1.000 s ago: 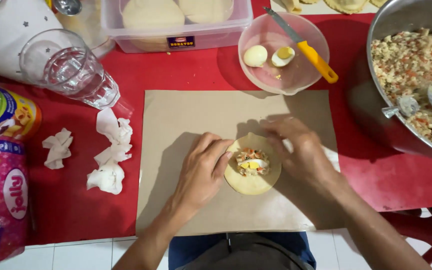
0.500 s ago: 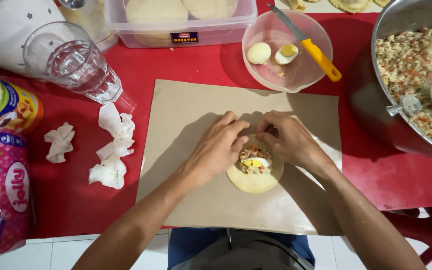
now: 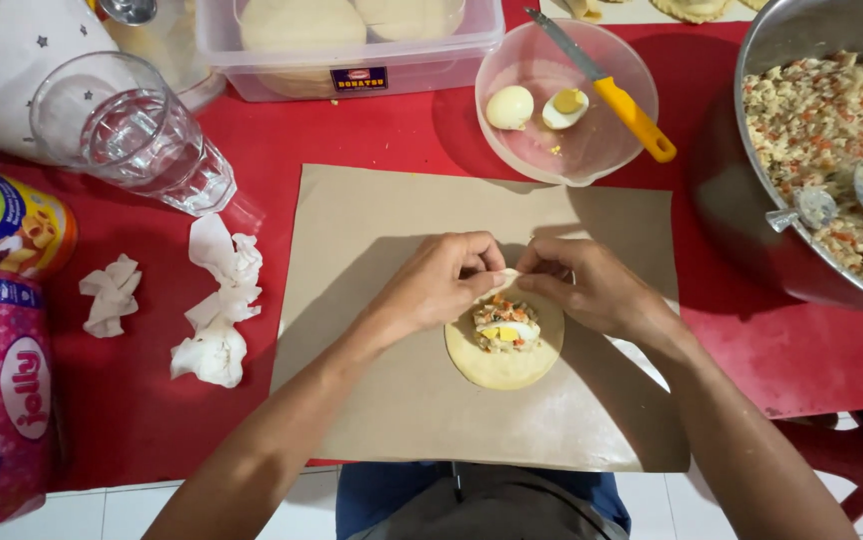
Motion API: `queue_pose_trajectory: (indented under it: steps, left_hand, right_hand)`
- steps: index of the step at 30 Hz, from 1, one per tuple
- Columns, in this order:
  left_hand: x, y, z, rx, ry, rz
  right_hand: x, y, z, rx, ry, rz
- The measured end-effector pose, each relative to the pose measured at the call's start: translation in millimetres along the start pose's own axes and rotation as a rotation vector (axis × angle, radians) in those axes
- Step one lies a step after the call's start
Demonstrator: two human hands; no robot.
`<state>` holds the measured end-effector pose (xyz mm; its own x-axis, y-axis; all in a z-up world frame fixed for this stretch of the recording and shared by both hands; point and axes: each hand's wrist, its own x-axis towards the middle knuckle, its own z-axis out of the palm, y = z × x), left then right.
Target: The person prepares dumplings by placing a circular dough wrapper on a mat, adding a spoonful of mixed filling, and placing a slice of boiled egg on top. They then fold and seal the wrapper around the filling to form a dumpling, repeating the process for multiple items.
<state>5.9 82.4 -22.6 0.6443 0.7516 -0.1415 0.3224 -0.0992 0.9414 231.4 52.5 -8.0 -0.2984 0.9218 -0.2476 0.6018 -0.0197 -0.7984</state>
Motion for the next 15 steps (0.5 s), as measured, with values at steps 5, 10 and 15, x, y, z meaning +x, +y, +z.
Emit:
queue_pose_trajectory:
  steps: [5,10,15]
  left_hand:
    - [2.2,16.1,-6.1,-0.022,-0.050,-0.047]
    - [13.0,7.2,-0.7,0.104,-0.034,-0.092]
    - [14.9,10.4,2.3,0.086,0.023,-0.155]
  right_hand:
    - [-3.3,-2.8,3.2,0.054,0.064,-0.035]
    - [-37.0,-24.6,11.9,0.016,0.227,-0.054]
    - [-80.1,-20.9,50.5,-0.438,0.371,-0.786]
